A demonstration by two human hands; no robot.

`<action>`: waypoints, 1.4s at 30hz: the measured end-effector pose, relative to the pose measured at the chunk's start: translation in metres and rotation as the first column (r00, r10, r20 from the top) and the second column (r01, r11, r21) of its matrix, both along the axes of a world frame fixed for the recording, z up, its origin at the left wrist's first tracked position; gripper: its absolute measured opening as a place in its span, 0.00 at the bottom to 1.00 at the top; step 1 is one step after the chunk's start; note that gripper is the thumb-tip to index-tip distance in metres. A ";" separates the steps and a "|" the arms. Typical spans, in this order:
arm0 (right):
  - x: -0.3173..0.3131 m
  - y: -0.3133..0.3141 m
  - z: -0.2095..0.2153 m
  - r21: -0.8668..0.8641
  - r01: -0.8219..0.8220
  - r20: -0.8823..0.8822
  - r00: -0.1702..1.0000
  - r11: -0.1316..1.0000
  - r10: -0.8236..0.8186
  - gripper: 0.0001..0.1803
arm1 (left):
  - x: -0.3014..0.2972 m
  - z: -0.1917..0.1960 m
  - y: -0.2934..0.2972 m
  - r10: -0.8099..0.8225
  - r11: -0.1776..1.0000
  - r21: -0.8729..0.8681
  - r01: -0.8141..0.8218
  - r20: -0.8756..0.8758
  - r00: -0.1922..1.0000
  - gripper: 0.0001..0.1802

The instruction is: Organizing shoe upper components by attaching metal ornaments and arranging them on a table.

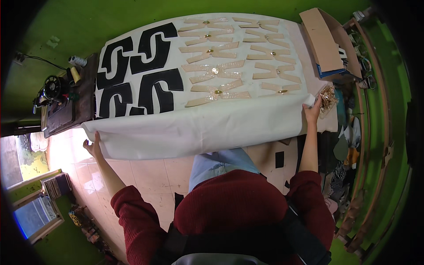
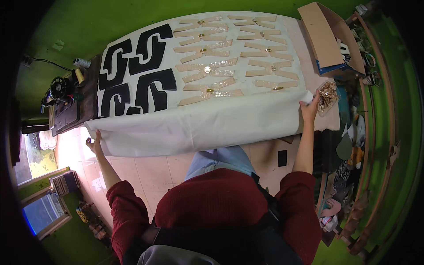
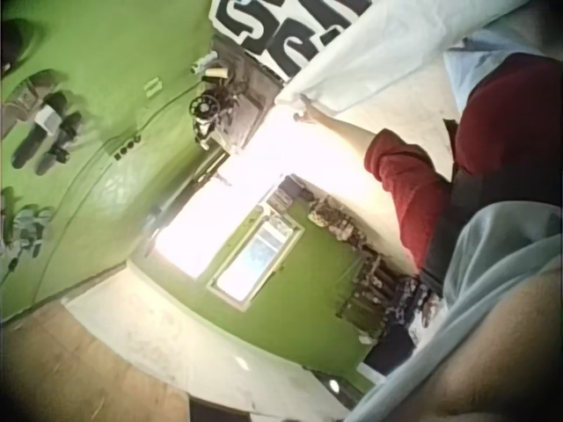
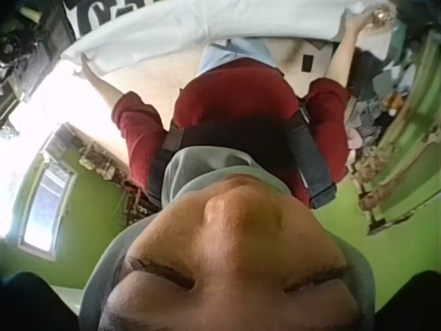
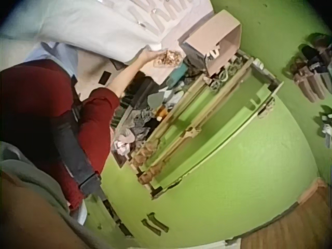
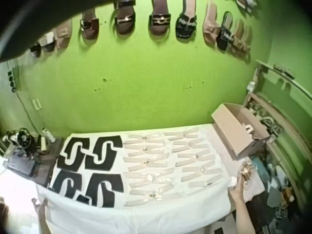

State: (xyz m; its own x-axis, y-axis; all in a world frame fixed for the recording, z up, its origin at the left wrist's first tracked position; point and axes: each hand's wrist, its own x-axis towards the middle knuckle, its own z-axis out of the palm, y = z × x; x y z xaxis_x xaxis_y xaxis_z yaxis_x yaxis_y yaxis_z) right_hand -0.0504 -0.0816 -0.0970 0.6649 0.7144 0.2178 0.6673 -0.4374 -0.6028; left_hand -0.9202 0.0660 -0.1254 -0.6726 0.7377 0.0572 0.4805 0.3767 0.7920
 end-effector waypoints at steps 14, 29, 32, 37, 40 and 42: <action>0.022 -0.087 -0.054 -0.224 0.143 0.078 0.989 0.964 -0.129 0.37 | -0.008 -0.046 -0.038 -0.035 0.907 -0.410 -0.094 -0.296 0.955 0.38; 0.009 -0.087 0.002 0.065 0.177 -0.490 0.863 0.982 -0.123 0.22 | -0.008 -0.025 -0.088 0.250 0.925 0.307 -0.224 -0.047 0.967 0.18; 0.012 -0.084 0.028 0.186 0.192 -0.535 0.843 0.964 -0.065 0.24 | -0.011 0.001 -0.100 0.296 0.892 0.380 -0.243 -0.086 0.951 0.21; 0.019 -0.042 0.059 0.539 0.149 -0.561 0.798 0.829 0.220 0.26 | -0.027 0.066 -0.081 0.087 0.831 0.542 -0.124 0.094 0.992 0.19; 0.036 -0.013 0.075 0.555 0.221 -0.493 0.864 0.802 0.102 0.29 | -0.014 0.090 -0.035 0.033 0.828 0.548 -0.119 0.165 0.986 0.19; 0.037 0.009 0.082 0.534 0.234 -0.478 0.876 0.813 0.062 0.29 | -0.027 0.098 -0.013 0.027 0.862 0.500 -0.083 0.119 0.993 0.20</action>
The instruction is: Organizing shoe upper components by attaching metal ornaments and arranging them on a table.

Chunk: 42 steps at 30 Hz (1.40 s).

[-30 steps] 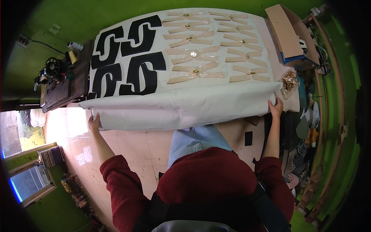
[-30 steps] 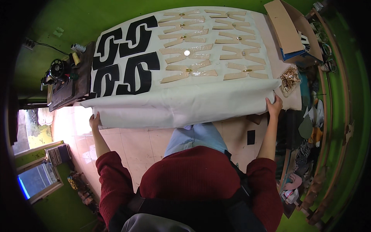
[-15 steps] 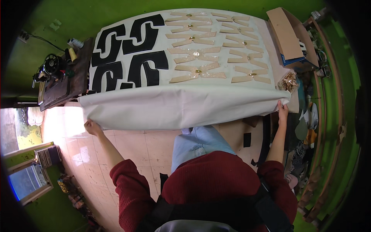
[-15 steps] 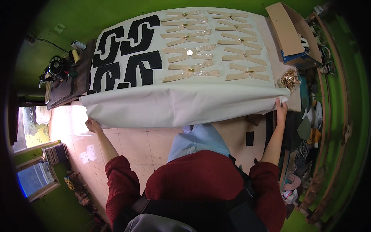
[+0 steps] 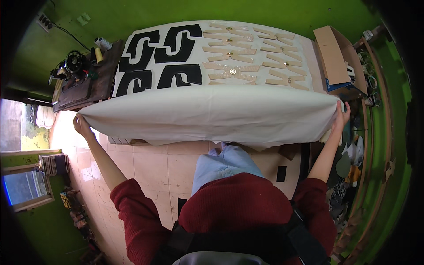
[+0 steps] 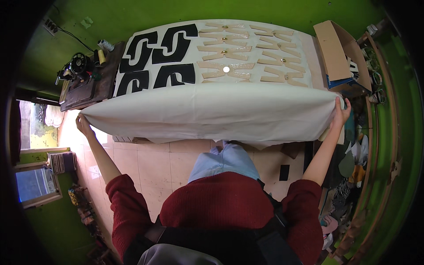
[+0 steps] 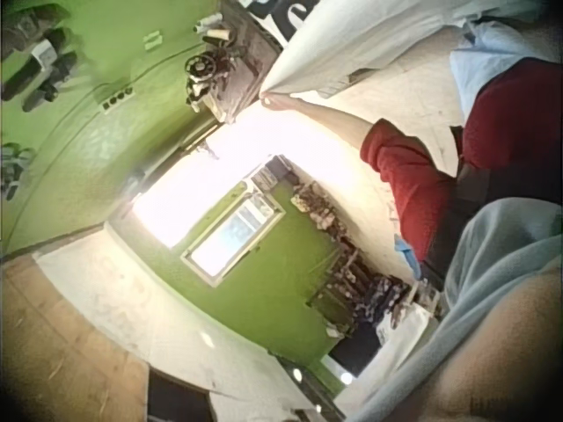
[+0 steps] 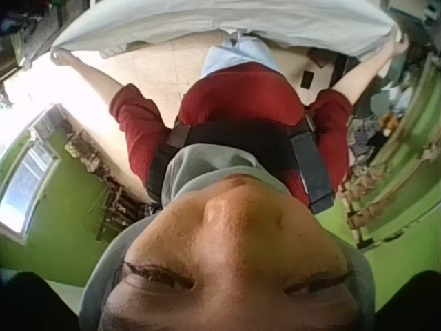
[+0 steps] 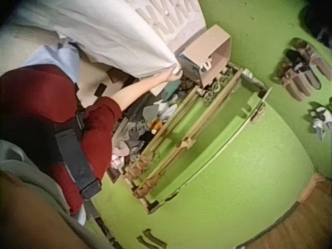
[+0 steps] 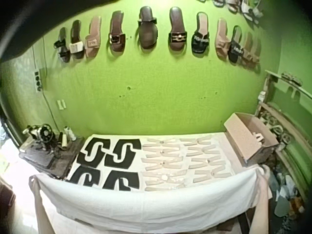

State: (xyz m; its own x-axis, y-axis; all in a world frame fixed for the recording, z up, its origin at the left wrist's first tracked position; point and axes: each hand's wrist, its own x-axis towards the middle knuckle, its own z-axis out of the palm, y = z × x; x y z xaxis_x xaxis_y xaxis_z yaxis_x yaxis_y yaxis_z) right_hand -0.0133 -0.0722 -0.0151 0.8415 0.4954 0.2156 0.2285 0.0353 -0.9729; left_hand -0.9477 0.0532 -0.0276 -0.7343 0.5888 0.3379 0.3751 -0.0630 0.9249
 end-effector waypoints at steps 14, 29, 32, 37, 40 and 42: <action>0.014 0.126 0.026 -0.067 -0.099 0.090 0.990 0.993 0.105 0.21 | 0.025 0.036 0.141 -0.001 0.975 -0.207 -0.078 -0.358 0.934 0.20; 0.007 0.037 -0.071 -0.465 -0.369 -0.076 0.922 0.805 0.379 0.55 | 0.006 -0.081 0.037 -0.403 0.579 -0.745 0.332 0.092 0.910 0.48; -0.002 0.018 -0.091 -0.480 -0.370 -0.176 0.929 0.795 0.326 0.46 | -0.015 -0.094 0.006 -0.293 0.568 -0.823 0.020 -0.180 0.939 0.42; -0.013 -0.026 -0.074 -0.660 -0.283 -0.121 0.954 0.696 0.273 0.22 | 0.042 -0.092 -0.014 -0.210 0.691 -0.719 -0.070 -0.293 0.933 0.30; -0.026 -0.031 -0.065 -0.594 -0.202 0.021 0.964 0.779 0.266 0.24 | 0.038 -0.095 -0.036 -0.007 0.754 -0.618 -0.224 -0.349 0.937 0.27; -0.023 -0.035 -0.071 -0.568 -0.170 0.091 0.959 0.805 0.267 0.26 | 0.041 -0.099 -0.047 0.039 0.797 -0.530 -0.289 -0.433 0.901 0.26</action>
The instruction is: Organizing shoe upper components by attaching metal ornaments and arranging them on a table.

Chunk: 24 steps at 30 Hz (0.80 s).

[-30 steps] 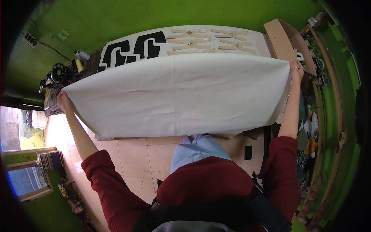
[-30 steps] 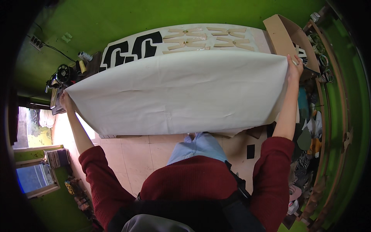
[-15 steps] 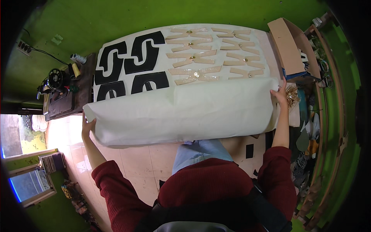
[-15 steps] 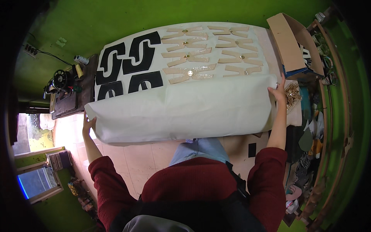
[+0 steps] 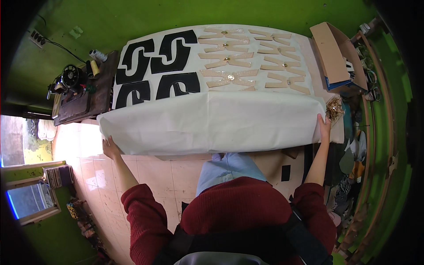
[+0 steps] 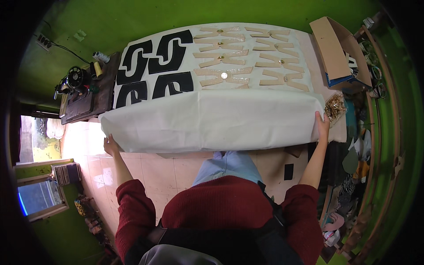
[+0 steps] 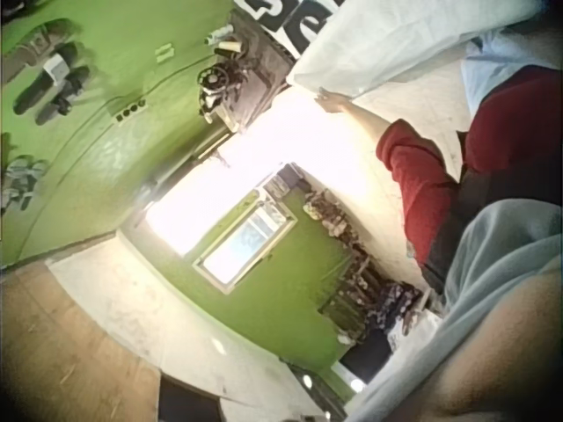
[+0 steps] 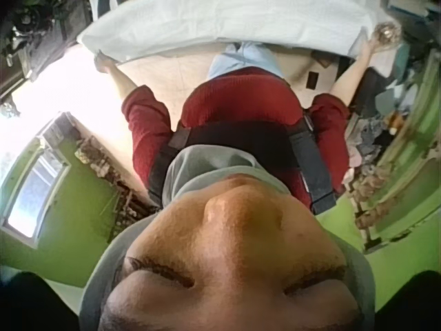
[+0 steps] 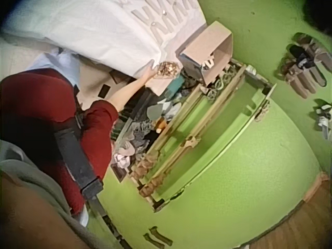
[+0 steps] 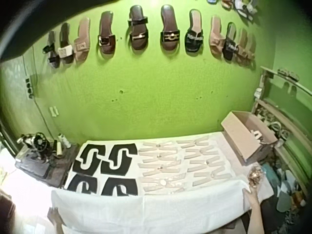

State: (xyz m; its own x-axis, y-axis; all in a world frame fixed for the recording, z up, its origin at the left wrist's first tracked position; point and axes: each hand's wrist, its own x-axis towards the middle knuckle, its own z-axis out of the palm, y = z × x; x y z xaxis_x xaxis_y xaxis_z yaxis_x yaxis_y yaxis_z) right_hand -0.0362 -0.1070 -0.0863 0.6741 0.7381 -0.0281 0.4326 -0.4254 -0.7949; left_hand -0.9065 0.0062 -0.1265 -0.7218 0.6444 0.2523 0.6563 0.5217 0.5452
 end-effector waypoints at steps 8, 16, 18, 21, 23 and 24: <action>-0.005 -0.010 0.036 0.206 0.061 0.154 0.984 0.977 -0.094 0.23 | 0.013 0.052 -0.026 0.035 0.930 0.366 -0.032 -0.002 0.999 0.26; 0.013 0.048 0.121 0.384 0.084 -0.026 0.996 0.920 -0.080 0.21 | -0.032 0.165 0.040 -0.159 0.815 0.563 0.139 -0.013 0.987 0.23; 0.022 0.076 0.143 0.424 0.055 -0.041 0.998 0.904 -0.041 0.21 | -0.038 0.180 0.075 -0.177 0.832 0.525 0.179 -0.054 0.983 0.23; 0.034 0.123 0.153 0.451 0.070 -0.085 0.996 0.890 -0.036 0.19 | -0.031 0.181 0.130 -0.207 0.823 0.542 0.171 0.006 0.978 0.23; 0.039 0.144 0.152 0.467 0.090 -0.126 0.991 0.880 -0.034 0.19 | -0.030 0.171 0.165 -0.253 0.807 0.576 0.133 0.132 0.958 0.22; 0.031 0.164 0.149 0.461 0.113 -0.179 0.983 0.880 -0.033 0.19 | -0.046 0.168 0.176 -0.258 0.822 0.560 0.106 0.201 0.945 0.22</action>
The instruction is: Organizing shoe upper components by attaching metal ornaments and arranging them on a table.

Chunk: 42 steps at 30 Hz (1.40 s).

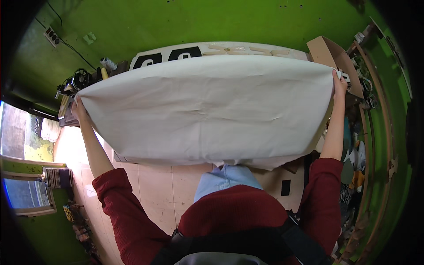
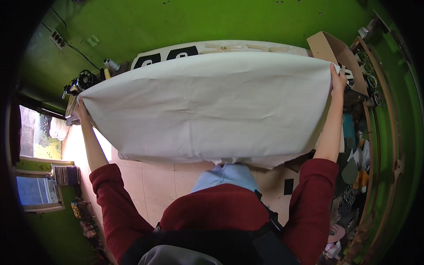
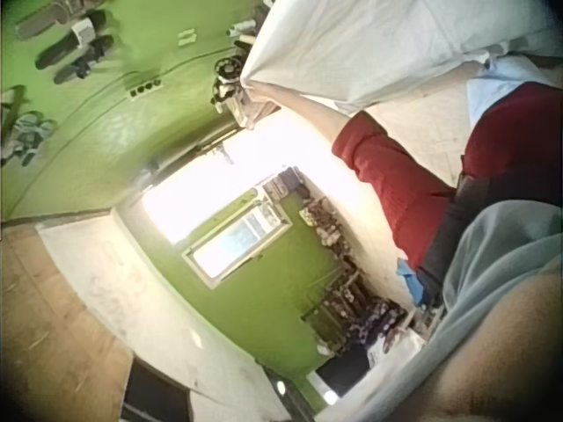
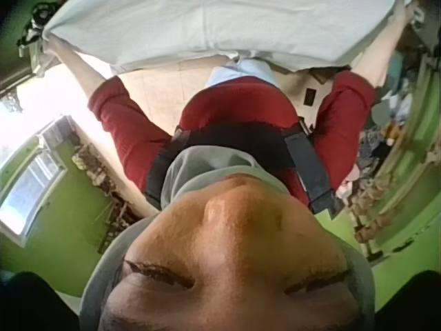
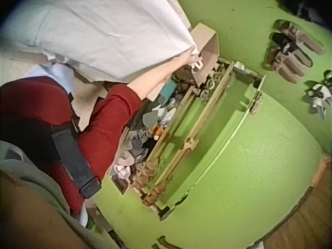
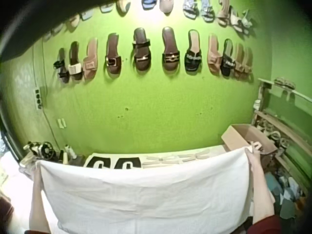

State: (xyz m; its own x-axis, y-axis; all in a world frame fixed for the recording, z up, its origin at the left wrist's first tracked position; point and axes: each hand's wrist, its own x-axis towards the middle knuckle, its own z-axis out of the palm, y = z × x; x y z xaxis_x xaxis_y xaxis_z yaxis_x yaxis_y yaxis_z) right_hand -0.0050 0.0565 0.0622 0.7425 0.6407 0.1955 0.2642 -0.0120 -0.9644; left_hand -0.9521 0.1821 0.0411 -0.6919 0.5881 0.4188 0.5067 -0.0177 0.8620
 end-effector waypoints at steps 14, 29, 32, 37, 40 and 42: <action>0.021 0.161 -0.049 -0.189 0.111 0.229 0.971 0.976 -0.067 0.18 | 0.049 -0.018 0.117 0.170 0.931 -0.322 -0.170 -0.031 0.985 0.22; 0.034 0.128 -0.195 -0.496 0.078 0.313 0.945 0.865 0.094 0.19 | -0.003 -0.129 0.005 -0.195 0.401 -0.888 0.226 0.159 0.968 0.33; 0.030 0.115 -0.180 -0.498 0.169 0.371 0.928 0.850 0.033 0.22 | -0.012 -0.141 -0.042 0.003 0.584 -0.812 -0.019 -0.021 1.000 0.29; 0.001 0.083 -0.165 -0.615 0.341 0.456 0.889 0.711 -0.031 0.31 | -0.002 -0.142 -0.094 -0.133 0.761 -0.643 0.080 -0.035 0.991 0.26; 0.048 0.033 -0.163 -0.686 0.255 0.396 0.916 0.682 0.056 0.35 | 0.031 -0.140 -0.092 -0.188 0.881 -0.457 0.128 -0.088 0.978 0.21; 0.015 0.026 -0.179 -0.702 0.250 0.369 0.929 0.667 0.040 0.34 | 0.027 -0.117 -0.122 -0.183 0.887 -0.442 0.137 -0.062 0.981 0.20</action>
State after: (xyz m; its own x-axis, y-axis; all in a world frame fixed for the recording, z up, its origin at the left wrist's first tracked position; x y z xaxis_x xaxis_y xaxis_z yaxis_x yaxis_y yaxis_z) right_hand 0.0103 0.0824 -0.1170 0.7959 0.6027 -0.0567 0.5069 -0.7147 -0.4819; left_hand -0.9250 0.0599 -0.0762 -0.5415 0.8258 0.1576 0.6115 0.2582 0.7480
